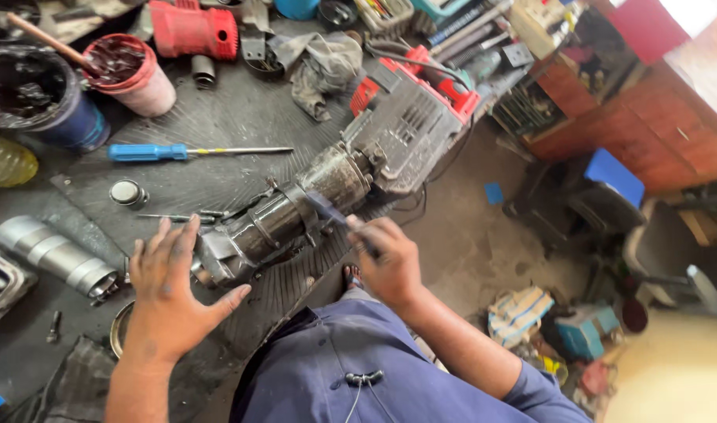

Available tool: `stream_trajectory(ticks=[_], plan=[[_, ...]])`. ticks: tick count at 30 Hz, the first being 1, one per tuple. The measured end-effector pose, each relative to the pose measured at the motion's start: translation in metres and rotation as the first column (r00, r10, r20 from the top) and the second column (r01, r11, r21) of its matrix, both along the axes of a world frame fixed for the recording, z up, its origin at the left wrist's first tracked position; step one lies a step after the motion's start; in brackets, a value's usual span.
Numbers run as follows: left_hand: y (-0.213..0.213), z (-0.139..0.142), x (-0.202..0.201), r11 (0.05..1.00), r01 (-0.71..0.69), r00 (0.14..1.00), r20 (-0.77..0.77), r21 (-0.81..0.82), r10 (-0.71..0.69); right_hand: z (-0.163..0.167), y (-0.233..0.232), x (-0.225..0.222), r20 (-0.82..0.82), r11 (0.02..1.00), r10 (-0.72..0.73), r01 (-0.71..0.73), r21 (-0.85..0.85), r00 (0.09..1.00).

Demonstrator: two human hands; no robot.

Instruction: The person uses a small brush to scrub a cylindrical metal component, repeatedly rotating it to clean different sections. The person then places the component on the workbench and continues scrubbing its exterior surfaces.

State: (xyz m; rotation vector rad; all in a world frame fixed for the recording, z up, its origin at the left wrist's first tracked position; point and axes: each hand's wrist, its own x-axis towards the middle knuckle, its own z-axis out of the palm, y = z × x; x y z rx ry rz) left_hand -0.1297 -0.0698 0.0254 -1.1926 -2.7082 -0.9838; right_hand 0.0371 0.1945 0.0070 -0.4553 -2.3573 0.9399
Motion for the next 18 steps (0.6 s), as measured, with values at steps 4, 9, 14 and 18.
stream_trajectory(ticks=[4, 9, 14, 18], plan=[[-0.011, -0.016, -0.003, 0.999, 0.017, 1.000, 0.020, 0.037, -0.018, 0.007, -0.010, -0.001, 0.001, 0.992, -0.122, 0.122, 0.010, 0.993], [-0.015, -0.019, -0.005, 0.997, 0.027, 0.999, 0.034, 0.073, -0.030, 0.012, -0.027, 0.000, 0.039, 0.996, -0.084, 0.082, 0.044, 0.996], [-0.016, -0.020, 0.000, 0.998, -0.023, 0.999, 0.031, 0.050, 0.022, -0.004, -0.022, 0.001, -0.104, 0.987, -0.153, 0.157, 0.030, 0.983], [-0.017, -0.023, 0.002, 0.998, -0.020, 0.996, 0.087, 0.060, 0.015, -0.008, -0.015, 0.006, -0.045, 0.982, -0.110, 0.116, 0.152, 0.993]])
